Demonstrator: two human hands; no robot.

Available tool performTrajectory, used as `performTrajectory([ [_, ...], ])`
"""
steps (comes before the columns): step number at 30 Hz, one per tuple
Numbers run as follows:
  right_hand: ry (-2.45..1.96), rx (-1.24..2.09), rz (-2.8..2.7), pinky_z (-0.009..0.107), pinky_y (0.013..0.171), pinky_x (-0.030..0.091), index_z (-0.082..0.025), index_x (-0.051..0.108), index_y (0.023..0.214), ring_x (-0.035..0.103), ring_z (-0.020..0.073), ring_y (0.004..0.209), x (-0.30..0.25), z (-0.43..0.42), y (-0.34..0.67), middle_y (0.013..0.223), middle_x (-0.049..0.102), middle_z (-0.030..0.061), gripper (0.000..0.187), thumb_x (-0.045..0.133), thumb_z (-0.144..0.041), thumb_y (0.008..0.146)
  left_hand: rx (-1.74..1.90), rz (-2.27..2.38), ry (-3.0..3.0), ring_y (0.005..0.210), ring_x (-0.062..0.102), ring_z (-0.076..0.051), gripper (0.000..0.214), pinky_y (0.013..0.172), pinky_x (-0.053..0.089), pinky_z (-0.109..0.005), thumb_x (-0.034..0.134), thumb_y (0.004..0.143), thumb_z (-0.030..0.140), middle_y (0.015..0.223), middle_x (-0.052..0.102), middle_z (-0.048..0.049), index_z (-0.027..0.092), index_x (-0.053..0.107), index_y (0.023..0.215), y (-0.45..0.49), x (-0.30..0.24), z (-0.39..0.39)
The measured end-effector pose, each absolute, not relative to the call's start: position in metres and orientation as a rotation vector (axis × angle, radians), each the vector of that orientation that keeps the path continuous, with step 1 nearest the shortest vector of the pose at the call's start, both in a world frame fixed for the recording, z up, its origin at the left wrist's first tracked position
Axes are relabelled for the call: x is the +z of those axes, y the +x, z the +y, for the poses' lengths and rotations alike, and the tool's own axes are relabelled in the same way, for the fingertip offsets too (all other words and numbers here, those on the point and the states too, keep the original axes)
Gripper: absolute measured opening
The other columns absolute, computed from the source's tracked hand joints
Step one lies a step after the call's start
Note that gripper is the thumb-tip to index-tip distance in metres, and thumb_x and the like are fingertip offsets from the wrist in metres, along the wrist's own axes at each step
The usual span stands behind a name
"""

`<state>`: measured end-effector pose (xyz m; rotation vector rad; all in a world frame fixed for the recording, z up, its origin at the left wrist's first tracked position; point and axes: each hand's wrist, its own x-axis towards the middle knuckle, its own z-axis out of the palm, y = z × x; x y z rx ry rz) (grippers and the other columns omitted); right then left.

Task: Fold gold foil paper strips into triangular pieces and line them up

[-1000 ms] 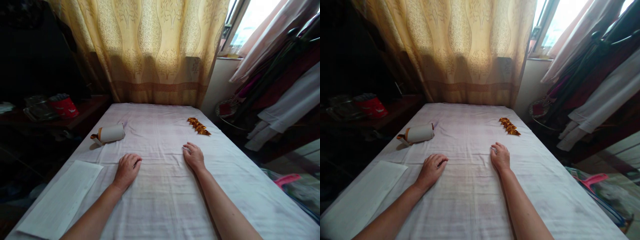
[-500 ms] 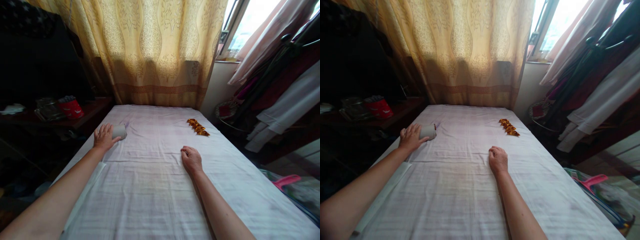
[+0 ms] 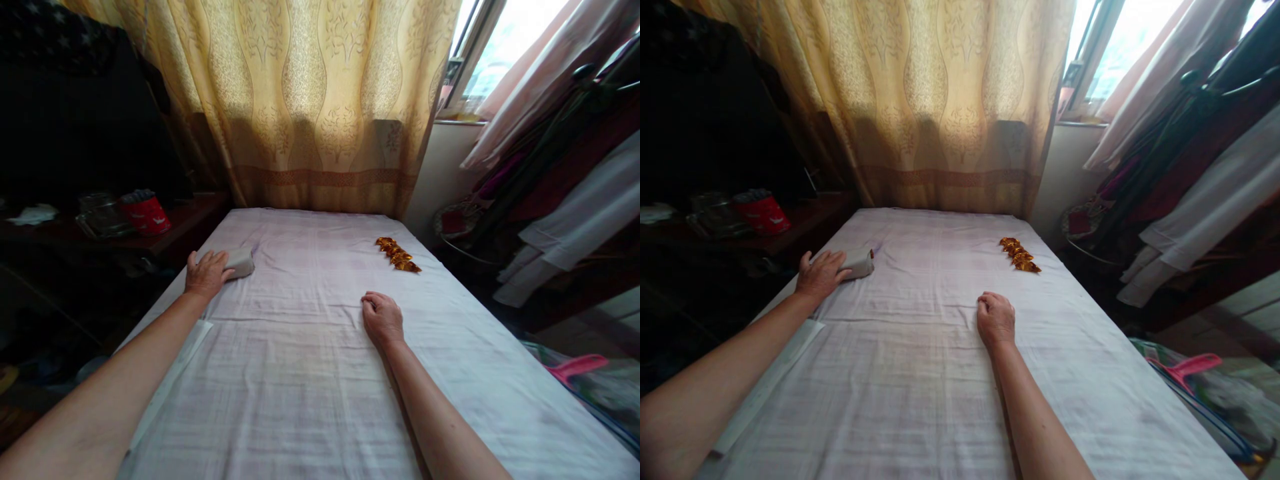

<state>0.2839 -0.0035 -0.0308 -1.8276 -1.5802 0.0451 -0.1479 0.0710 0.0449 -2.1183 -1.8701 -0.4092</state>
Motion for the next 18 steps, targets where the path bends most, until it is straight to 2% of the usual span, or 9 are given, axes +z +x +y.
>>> performTrajectory([
  [8,-1.808,0.086,-1.568,0.037,0.093,0.046,-0.024,0.076,0.084,0.065,0.0238,0.102,-0.028,-0.006,0.283,0.105,0.075,0.0063,0.025,0.051,-0.023,0.084,-0.447,-1.795,-2.335,0.131,0.053,-0.032,0.034,0.117,0.013,-0.06,0.053,0.092,0.035,0.133,0.066,-0.0091,0.025,0.065,0.122,-0.107,0.051,0.046],
  [12,-1.803,0.092,-1.561,0.036,0.094,0.046,-0.024,0.076,0.083,0.065,0.0231,0.101,-0.027,-0.006,0.283,0.103,0.076,0.0053,0.025,0.051,-0.023,0.084,-0.429,-1.737,-2.534,0.127,0.057,-0.029,0.035,0.115,0.024,-0.059,0.05,0.094,0.045,0.132,0.067,-0.0039,0.033,0.065,0.124,-0.062,0.045,0.018],
  [18,-1.774,0.079,-1.565,0.035,0.093,0.047,-0.024,0.076,0.086,0.065,0.0218,0.096,-0.028,-0.007,0.283,0.097,0.076,0.0046,0.025,0.051,-0.022,0.084,-0.249,-1.559,-2.997,0.133,0.052,-0.032,0.049,0.113,0.027,-0.062,0.056,0.091,0.053,0.142,0.058,-0.0114,0.029,0.057,0.134,-0.004,0.036,-0.023],
])
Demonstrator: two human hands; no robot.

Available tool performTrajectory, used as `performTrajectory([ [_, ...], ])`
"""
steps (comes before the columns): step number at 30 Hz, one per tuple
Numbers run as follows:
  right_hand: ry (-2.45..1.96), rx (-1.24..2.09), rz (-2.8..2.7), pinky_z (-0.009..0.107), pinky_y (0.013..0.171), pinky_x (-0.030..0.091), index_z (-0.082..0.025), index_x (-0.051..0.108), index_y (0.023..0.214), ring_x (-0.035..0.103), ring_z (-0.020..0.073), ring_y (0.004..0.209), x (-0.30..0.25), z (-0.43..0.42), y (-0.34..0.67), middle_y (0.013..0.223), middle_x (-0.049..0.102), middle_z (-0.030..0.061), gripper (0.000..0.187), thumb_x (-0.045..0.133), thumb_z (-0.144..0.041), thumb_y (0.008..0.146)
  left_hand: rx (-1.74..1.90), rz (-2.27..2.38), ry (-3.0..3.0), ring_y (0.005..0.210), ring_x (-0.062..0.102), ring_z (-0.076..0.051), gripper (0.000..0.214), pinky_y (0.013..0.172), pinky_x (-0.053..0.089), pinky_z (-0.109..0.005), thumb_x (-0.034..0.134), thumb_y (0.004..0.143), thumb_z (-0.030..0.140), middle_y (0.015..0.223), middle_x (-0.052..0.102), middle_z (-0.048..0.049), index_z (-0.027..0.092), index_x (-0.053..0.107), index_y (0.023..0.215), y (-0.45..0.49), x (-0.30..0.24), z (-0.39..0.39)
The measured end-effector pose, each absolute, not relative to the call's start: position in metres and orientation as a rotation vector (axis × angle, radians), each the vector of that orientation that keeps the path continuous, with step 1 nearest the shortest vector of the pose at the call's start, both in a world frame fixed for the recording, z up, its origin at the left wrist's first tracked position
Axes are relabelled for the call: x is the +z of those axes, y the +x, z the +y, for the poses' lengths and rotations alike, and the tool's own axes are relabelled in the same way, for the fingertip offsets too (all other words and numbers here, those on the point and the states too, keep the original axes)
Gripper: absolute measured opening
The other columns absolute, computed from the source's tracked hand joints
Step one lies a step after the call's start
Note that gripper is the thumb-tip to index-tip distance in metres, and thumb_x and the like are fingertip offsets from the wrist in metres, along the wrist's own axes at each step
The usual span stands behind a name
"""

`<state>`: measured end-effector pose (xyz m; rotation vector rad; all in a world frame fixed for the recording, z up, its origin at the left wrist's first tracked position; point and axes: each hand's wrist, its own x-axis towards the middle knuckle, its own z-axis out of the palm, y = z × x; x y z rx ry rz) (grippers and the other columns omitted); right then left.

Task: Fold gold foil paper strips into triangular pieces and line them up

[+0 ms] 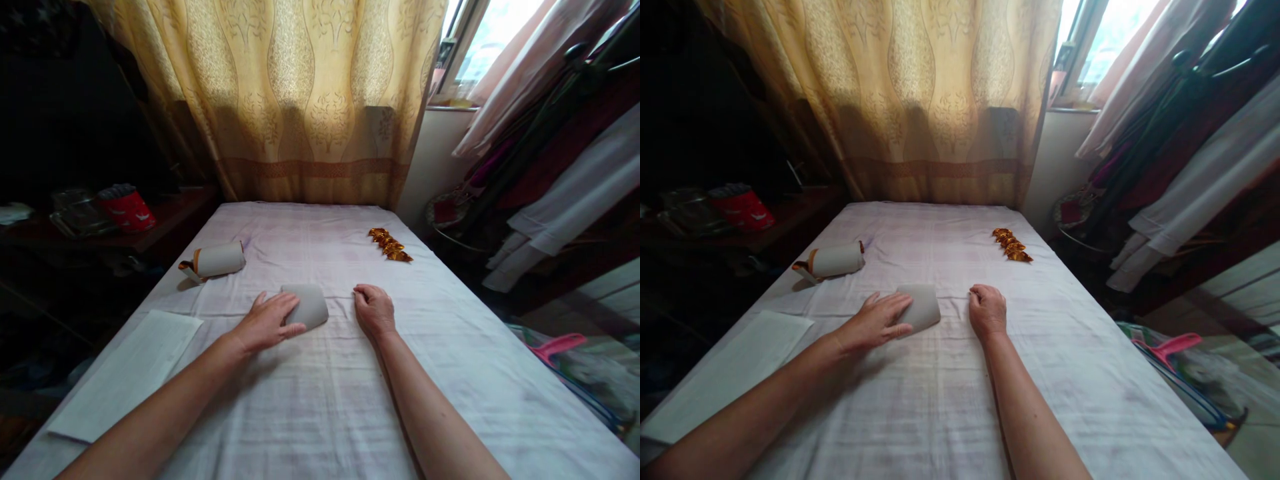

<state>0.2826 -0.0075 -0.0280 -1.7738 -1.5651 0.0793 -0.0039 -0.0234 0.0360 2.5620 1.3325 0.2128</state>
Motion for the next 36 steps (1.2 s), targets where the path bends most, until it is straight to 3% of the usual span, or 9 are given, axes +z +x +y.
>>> performTrajectory([
  [5,-1.706,0.073,-1.581,0.037,0.089,0.05,-0.022,0.075,0.09,0.067,0.023,0.092,-0.03,-0.01,0.283,0.095,0.077,0.0063,0.027,0.05,-0.025,0.084,0.128,1.287,2.633,0.139,0.044,-0.033,0.05,0.117,0.015,-0.064,0.056,0.093,0.049,0.149,0.051,-0.0132,0.028,0.055,0.138,0.001,0.019,-0.043],
  [10,-1.617,0.096,-1.62,0.037,0.086,0.053,-0.021,0.074,0.097,0.069,0.0232,0.091,-0.029,-0.017,0.275,0.097,0.076,0.0084,0.029,0.049,-0.027,0.085,0.201,1.336,2.676,0.143,0.038,-0.032,0.056,0.119,0.014,-0.06,0.056,0.093,0.051,0.152,0.048,-0.0105,0.028,0.05,0.143,-0.005,0.0,-0.055],
  [16,-1.34,0.159,-1.895,0.036,0.083,0.054,-0.023,0.072,0.097,0.069,0.0213,0.088,-0.016,-0.044,0.252,0.093,0.076,0.0075,0.021,0.052,-0.025,0.091,0.403,1.266,2.738,0.14,0.044,-0.029,0.063,0.122,0.009,-0.057,0.058,0.09,0.057,0.147,0.053,-0.0115,0.023,0.052,0.141,-0.004,-0.014,-0.06],
  [19,-1.146,0.216,-2.117,0.041,0.097,0.049,-0.022,0.069,0.106,0.066,0.0231,0.105,-0.008,-0.057,0.242,0.108,0.074,0.0082,0.021,0.057,-0.024,0.09,0.48,1.246,2.72,0.134,0.051,-0.028,0.058,0.122,0.012,-0.057,0.061,0.09,0.053,0.141,0.059,-0.0119,0.021,0.056,0.137,-0.003,-0.014,-0.062],
  [25,-1.108,0.302,-2.34,0.048,0.102,0.043,-0.021,0.066,0.117,0.055,0.0301,0.123,0.004,-0.068,0.234,0.123,0.068,0.0097,0.039,0.072,-0.031,0.079,0.653,1.256,2.657,0.125,0.059,-0.026,0.038,0.121,0.019,-0.057,0.062,0.092,0.043,0.13,0.068,-0.0094,0.023,0.064,0.125,-0.001,-0.014,-0.063],
  [31,-1.112,0.297,-2.34,0.049,0.103,0.042,-0.021,0.062,0.123,0.055,0.0304,0.123,0.004,-0.068,0.232,0.127,0.067,0.0111,0.049,0.075,-0.031,0.077,0.7,1.212,2.626,0.122,0.062,-0.026,0.029,0.117,0.025,-0.059,0.057,0.095,0.038,0.123,0.071,-0.0086,0.023,0.067,0.117,-0.004,-0.012,-0.059],
  [36,-1.037,0.214,-2.286,0.042,0.094,0.048,-0.02,0.064,0.115,0.065,0.0247,0.105,0.0,-0.066,0.232,0.111,0.074,0.0091,0.032,0.063,-0.017,0.084,0.746,1.201,2.56,0.119,0.063,-0.025,0.025,0.116,0.027,-0.059,0.053,0.097,0.04,0.116,0.075,-0.0061,0.024,0.069,0.109,-0.005,-0.009,-0.059],
])
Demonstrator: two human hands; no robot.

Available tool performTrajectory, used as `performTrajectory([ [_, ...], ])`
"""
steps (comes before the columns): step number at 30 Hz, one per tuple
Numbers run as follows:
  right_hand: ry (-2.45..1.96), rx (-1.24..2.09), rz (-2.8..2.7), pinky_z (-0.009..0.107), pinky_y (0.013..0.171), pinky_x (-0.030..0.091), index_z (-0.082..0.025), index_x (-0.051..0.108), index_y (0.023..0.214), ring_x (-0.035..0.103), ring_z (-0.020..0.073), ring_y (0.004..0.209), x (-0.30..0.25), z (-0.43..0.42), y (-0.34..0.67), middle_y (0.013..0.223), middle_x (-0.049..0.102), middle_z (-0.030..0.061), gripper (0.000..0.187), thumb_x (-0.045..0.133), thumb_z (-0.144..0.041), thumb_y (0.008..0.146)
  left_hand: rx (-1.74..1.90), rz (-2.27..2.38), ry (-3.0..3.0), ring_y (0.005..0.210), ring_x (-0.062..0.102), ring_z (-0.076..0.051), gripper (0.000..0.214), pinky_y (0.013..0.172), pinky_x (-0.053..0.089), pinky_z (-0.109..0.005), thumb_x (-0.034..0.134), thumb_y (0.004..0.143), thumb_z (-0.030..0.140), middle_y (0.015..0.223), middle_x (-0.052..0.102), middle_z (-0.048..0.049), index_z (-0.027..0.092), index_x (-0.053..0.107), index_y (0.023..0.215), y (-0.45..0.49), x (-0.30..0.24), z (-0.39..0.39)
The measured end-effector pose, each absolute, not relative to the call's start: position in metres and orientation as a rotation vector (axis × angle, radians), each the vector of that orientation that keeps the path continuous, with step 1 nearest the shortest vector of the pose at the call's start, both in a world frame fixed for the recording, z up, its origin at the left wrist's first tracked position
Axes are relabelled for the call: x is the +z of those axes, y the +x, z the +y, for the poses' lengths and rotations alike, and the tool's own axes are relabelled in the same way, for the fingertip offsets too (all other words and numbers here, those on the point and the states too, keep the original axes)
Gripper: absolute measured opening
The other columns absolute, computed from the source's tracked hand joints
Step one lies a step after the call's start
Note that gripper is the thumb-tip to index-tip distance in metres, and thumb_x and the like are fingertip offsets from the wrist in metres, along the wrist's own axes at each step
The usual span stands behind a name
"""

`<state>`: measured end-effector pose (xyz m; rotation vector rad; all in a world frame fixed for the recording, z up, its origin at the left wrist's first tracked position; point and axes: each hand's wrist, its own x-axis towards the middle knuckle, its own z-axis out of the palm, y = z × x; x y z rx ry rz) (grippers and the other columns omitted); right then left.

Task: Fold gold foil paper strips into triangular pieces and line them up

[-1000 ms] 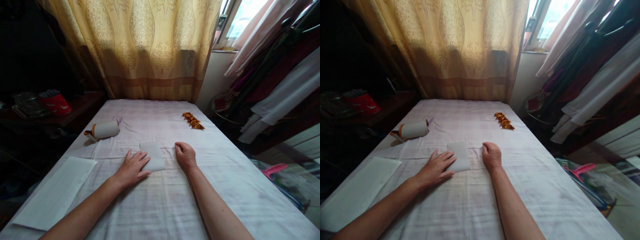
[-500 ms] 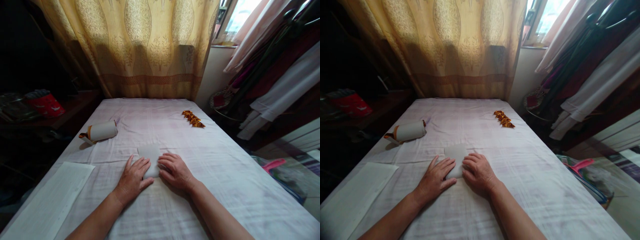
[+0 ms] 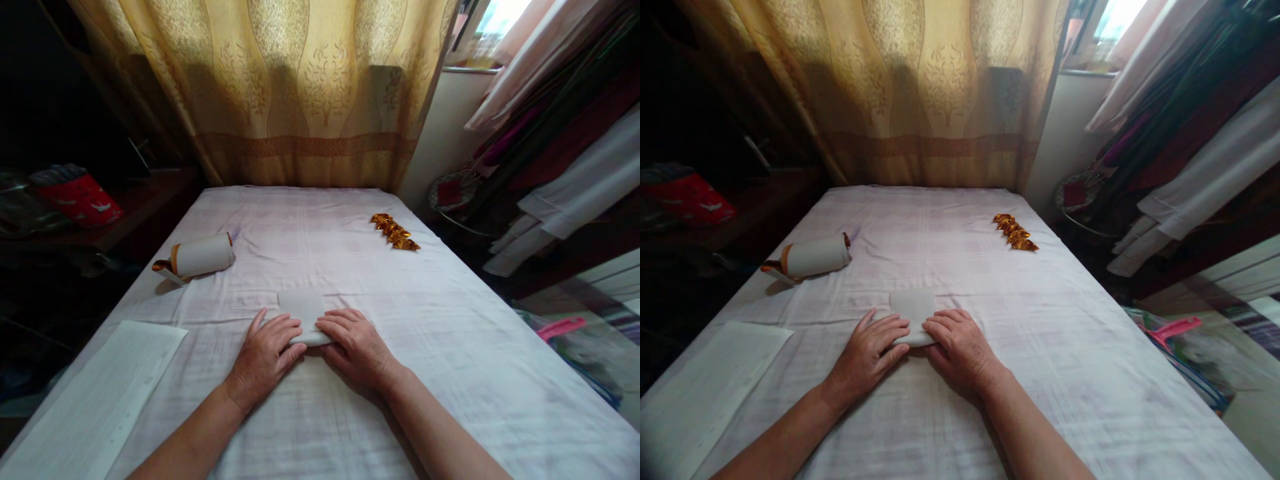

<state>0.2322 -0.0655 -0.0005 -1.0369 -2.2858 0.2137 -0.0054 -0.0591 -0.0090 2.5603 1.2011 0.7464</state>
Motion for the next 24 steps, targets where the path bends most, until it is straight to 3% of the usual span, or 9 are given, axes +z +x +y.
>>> performTrajectory([
  [7,-1.078,0.33,-2.182,0.029,0.072,0.047,-0.021,0.068,0.088,0.068,0.0171,0.074,0.002,-0.069,0.232,0.08,0.074,0.0038,0.014,0.055,-0.019,0.092,0.836,1.022,2.552,0.106,0.07,-0.027,0.047,0.113,0.034,-0.061,0.052,0.092,0.062,0.105,0.077,-0.0065,0.021,0.065,0.112,-0.007,-0.001,-0.06],
  [11,-1.184,0.534,-2.117,0.023,0.063,0.044,-0.021,0.069,0.083,0.065,0.014,0.065,0.011,-0.074,0.23,0.071,0.072,0.001,0.014,0.056,-0.018,0.089,0.956,1.033,2.522,0.081,0.073,-0.018,0.025,0.105,0.048,-0.046,0.051,0.098,0.042,0.092,0.077,-0.0021,0.021,0.063,0.106,-0.005,0.001,-0.062],
  [13,-1.217,0.603,-2.088,0.022,0.063,0.044,-0.021,0.07,0.084,0.065,0.0133,0.065,0.013,-0.074,0.229,0.072,0.072,0.0007,0.013,0.057,-0.019,0.088,0.991,1.096,2.482,0.078,0.072,-0.016,0.017,0.093,0.055,-0.036,0.05,0.099,0.032,0.086,0.075,-0.001,0.022,0.064,0.1,-0.004,0.001,-0.063],
  [16,-1.284,0.536,-2.05,0.024,0.066,0.044,-0.021,0.07,0.086,0.065,0.0146,0.069,0.011,-0.071,0.227,0.075,0.072,0.0015,0.012,0.058,-0.022,0.088,0.996,1.2,2.393,0.077,0.072,-0.016,0.016,0.075,0.057,-0.026,0.051,0.097,0.03,0.086,0.075,-0.0012,0.023,0.065,0.101,-0.002,-0.001,-0.062],
  [18,-1.366,0.427,-2.023,0.026,0.067,0.044,-0.022,0.069,0.087,0.064,0.0162,0.071,0.007,-0.067,0.226,0.076,0.071,0.002,0.011,0.058,-0.023,0.088,0.997,1.249,2.353,0.08,0.072,-0.016,0.023,0.075,0.058,-0.026,0.05,0.097,0.03,0.096,0.075,-0.002,0.023,0.061,0.116,-0.002,-0.004,-0.06],
  [21,-1.481,0.293,-2.02,0.029,0.068,0.043,-0.023,0.068,0.087,0.062,0.018,0.073,0.0,-0.06,0.224,0.077,0.07,0.0023,0.011,0.058,-0.023,0.088,1.025,1.302,2.375,0.102,0.07,-0.019,0.04,0.09,0.057,-0.032,0.05,0.096,0.029,0.119,0.07,-0.0069,0.023,0.049,0.136,-0.001,-0.011,-0.055],
  [24,-1.532,0.189,-2.052,0.031,0.073,0.044,-0.023,0.069,0.095,0.061,0.0201,0.079,-0.004,-0.057,0.223,0.084,0.07,0.0042,0.012,0.061,-0.023,0.087,0.974,1.375,2.47,0.12,0.061,-0.025,0.043,0.1,0.052,-0.042,0.053,0.094,0.029,0.131,0.063,-0.0111,0.022,0.05,0.136,-0.001,-0.018,-0.051],
])
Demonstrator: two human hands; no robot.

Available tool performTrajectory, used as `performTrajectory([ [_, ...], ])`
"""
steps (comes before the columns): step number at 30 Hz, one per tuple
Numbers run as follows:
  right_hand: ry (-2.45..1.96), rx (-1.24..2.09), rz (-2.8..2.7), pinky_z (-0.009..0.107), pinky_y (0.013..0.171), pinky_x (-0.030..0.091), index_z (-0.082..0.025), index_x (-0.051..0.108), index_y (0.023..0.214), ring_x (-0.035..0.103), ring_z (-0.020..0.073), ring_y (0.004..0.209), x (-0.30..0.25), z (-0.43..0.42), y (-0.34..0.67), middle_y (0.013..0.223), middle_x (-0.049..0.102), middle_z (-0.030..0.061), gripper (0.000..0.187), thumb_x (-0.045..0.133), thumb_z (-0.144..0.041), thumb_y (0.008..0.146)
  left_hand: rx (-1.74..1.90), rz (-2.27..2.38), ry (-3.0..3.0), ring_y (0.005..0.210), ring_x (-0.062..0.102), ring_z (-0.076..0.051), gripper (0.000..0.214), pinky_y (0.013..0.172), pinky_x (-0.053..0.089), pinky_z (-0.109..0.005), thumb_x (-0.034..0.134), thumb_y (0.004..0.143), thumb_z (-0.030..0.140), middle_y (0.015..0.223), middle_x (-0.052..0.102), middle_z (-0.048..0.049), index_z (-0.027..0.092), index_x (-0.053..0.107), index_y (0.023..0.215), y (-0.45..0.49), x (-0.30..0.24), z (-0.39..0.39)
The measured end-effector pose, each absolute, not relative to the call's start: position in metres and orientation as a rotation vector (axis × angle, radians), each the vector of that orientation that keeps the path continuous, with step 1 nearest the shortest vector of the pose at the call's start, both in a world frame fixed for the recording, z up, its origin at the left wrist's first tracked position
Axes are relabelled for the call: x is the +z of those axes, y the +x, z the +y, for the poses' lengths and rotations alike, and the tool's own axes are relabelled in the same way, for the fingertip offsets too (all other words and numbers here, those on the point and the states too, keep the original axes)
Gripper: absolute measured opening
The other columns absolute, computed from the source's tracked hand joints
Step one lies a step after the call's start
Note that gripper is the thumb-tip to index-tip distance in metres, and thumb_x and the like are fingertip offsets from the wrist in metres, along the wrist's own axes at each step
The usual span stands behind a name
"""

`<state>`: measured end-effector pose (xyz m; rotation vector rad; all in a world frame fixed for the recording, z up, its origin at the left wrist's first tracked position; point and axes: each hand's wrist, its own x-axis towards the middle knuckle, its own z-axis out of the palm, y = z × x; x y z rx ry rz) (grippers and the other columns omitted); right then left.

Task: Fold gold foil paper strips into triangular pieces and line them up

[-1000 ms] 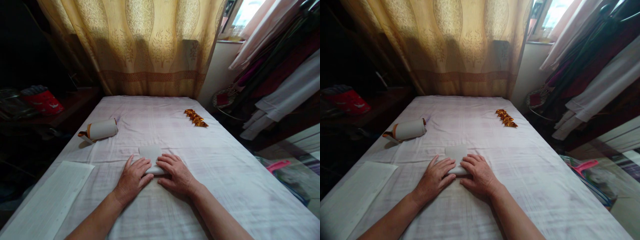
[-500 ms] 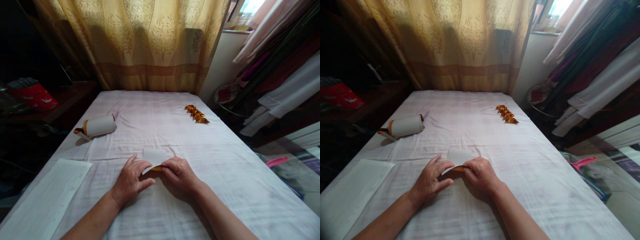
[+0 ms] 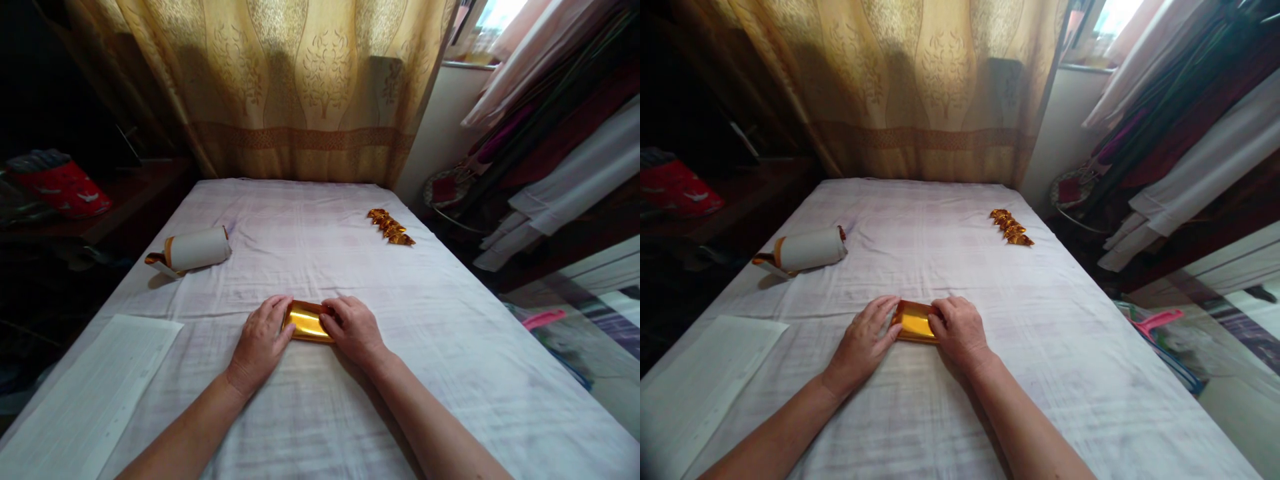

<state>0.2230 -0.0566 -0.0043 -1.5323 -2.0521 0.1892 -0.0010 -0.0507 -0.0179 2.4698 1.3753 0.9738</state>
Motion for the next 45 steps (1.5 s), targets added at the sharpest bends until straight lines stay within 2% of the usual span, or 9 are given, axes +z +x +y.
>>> performTrajectory([
  [4,-1.63,0.124,-2.088,0.034,0.079,0.044,-0.022,0.071,0.098,0.059,0.0236,0.09,-0.002,-0.056,0.222,0.097,0.068,0.0076,0.015,0.068,-0.026,0.083,0.845,1.447,2.54,0.126,0.056,-0.027,0.037,0.108,0.042,-0.05,0.054,0.093,0.027,0.136,0.062,-0.011,0.022,0.057,0.129,0.0,-0.021,-0.051],
  [8,-1.681,0.182,-2.144,0.035,0.08,0.043,-0.023,0.071,0.095,0.058,0.0237,0.092,0.005,-0.055,0.221,0.098,0.067,0.0069,0.011,0.07,-0.027,0.084,0.787,1.438,2.566,0.128,0.054,-0.029,0.028,0.112,0.034,-0.056,0.052,0.095,0.029,0.131,0.066,-0.0086,0.022,0.063,0.119,0.001,-0.018,-0.052],
  [15,-1.679,0.206,-2.174,0.034,0.079,0.042,-0.021,0.067,0.09,0.057,0.0227,0.09,0.009,-0.054,0.221,0.096,0.065,0.0068,0.007,0.069,-0.024,0.084,0.771,1.435,2.53,0.128,0.055,-0.028,0.023,0.113,0.033,-0.056,0.052,0.095,0.031,0.13,0.066,-0.0083,0.024,0.066,0.112,0.002,-0.015,-0.053],
  [24,-1.546,0.252,-2.148,0.035,0.083,0.041,-0.022,0.064,0.088,0.059,0.0223,0.094,0.002,-0.056,0.221,0.1,0.069,0.0054,0.003,0.065,-0.02,0.087,0.832,1.465,2.534,0.132,0.051,-0.027,0.049,0.116,0.031,-0.052,0.052,0.093,0.033,0.139,0.06,-0.0115,0.022,0.047,0.141,0.0,-0.024,-0.052],
  [27,-1.464,0.288,-2.162,0.034,0.084,0.04,-0.023,0.063,0.091,0.062,0.0204,0.092,0.001,-0.058,0.222,0.094,0.07,0.0037,0.005,0.062,-0.018,0.088,0.879,1.487,2.466,0.125,0.058,-0.027,0.05,0.115,0.033,-0.052,0.052,0.093,0.037,0.133,0.064,-0.0114,0.022,0.047,0.14,0.0,-0.023,-0.05],
  [30,-1.43,0.256,-2.164,0.033,0.081,0.039,-0.022,0.062,0.091,0.062,0.0197,0.084,0.002,-0.061,0.221,0.087,0.07,0.0031,0.005,0.061,-0.019,0.089,0.943,1.506,2.362,0.107,0.066,-0.024,0.042,0.11,0.04,-0.051,0.055,0.093,0.04,0.116,0.071,-0.0085,0.022,0.054,0.132,-0.002,-0.018,-0.048],
  [34,-1.373,0.207,-2.135,0.032,0.079,0.04,-0.023,0.062,0.088,0.061,0.0199,0.08,0.003,-0.063,0.218,0.082,0.068,0.0029,0.004,0.061,-0.02,0.087,1.072,1.509,2.216,0.088,0.069,-0.021,0.036,0.098,0.051,-0.042,0.061,0.09,0.041,0.097,0.073,-0.0038,0.023,0.061,0.121,-0.004,-0.011,-0.047],
  [39,-1.356,0.282,-1.992,0.032,0.079,0.046,-0.023,0.062,0.092,0.063,0.0207,0.083,0.003,-0.065,0.212,0.087,0.069,0.0043,0.009,0.061,-0.021,0.084,1.171,1.499,2.062,0.085,0.068,-0.018,0.031,0.089,0.054,-0.033,0.062,0.088,0.037,0.09,0.071,-0.0013,0.024,0.065,0.116,-0.006,-0.007,-0.047],
  [45,-1.348,0.691,-1.689,0.028,0.071,0.053,-0.023,0.064,0.105,0.066,0.0164,0.076,0.001,-0.066,0.214,0.086,0.071,0.0028,0.023,0.06,-0.026,0.083,1.201,1.442,2.022,0.084,0.069,-0.017,0.027,0.092,0.054,-0.035,0.062,0.088,0.037,0.098,0.074,-0.0022,0.024,0.067,0.112,-0.006,-0.007,-0.048],
])
